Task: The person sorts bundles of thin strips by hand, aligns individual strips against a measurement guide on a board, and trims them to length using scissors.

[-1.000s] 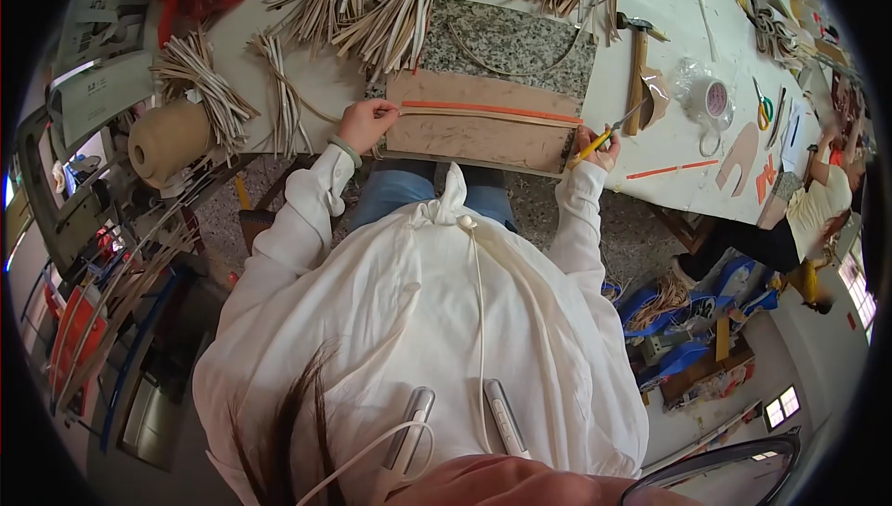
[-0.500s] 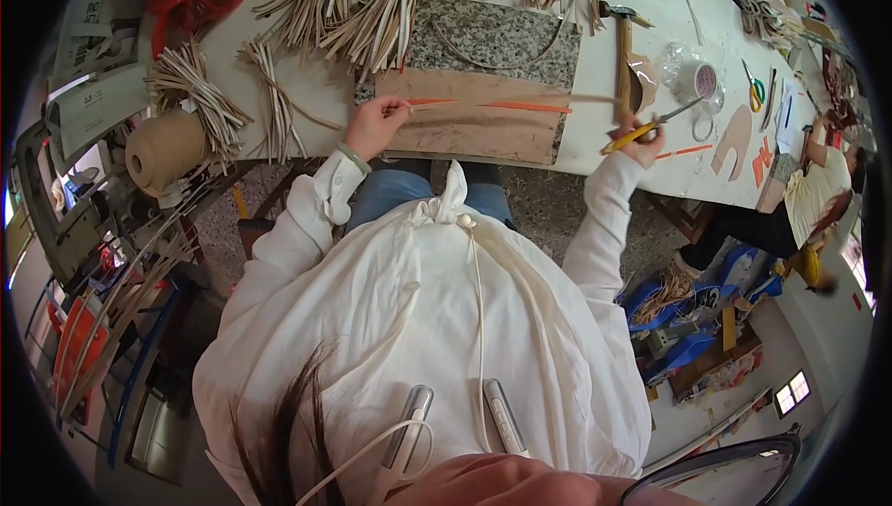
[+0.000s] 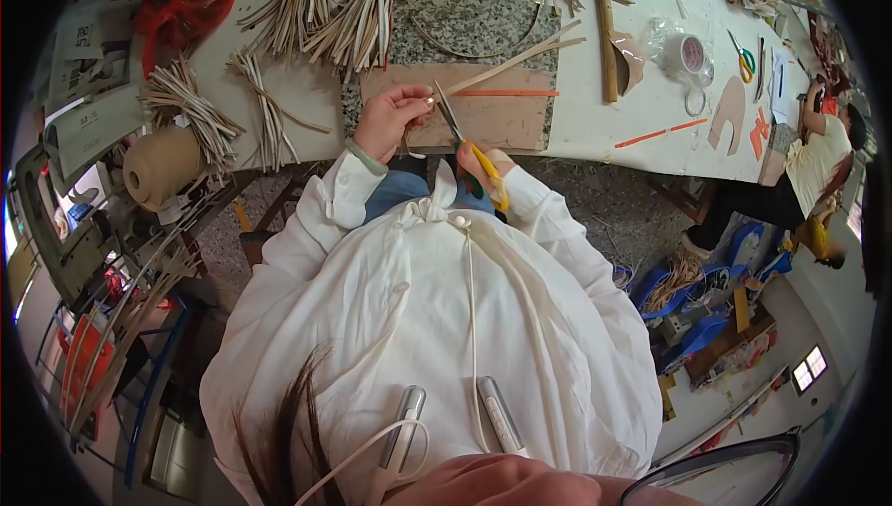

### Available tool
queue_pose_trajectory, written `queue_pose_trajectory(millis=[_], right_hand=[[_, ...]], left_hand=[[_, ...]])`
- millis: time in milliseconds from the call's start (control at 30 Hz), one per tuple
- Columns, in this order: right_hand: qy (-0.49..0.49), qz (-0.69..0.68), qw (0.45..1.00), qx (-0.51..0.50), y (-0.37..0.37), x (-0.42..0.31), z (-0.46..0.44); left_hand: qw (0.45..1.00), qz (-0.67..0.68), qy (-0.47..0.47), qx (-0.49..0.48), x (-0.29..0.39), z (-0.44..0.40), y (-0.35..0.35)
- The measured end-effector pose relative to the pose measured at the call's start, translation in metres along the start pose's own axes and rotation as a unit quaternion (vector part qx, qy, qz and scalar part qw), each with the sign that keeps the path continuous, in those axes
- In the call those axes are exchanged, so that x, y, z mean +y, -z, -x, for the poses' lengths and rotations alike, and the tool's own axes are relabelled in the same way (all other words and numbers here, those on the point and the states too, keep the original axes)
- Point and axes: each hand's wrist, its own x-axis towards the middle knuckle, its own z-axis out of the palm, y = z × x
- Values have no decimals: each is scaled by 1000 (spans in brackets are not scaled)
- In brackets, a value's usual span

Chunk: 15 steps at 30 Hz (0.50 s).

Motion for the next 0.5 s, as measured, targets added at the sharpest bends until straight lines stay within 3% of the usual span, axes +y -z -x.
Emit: queue_pose_trajectory(millis=[200,400,500], right_hand=[[-67,62,996,15,-5,-37,-8],[-37,111,993,26,-6,-13,-15],[-113,67,991,36,-8,-31,-15]], left_hand=[[999,42,-24,-2,0,2,1],[999,-13,-33,-17,-3,-3,7],[999,-21,-30,-19,-7,-8,9]])
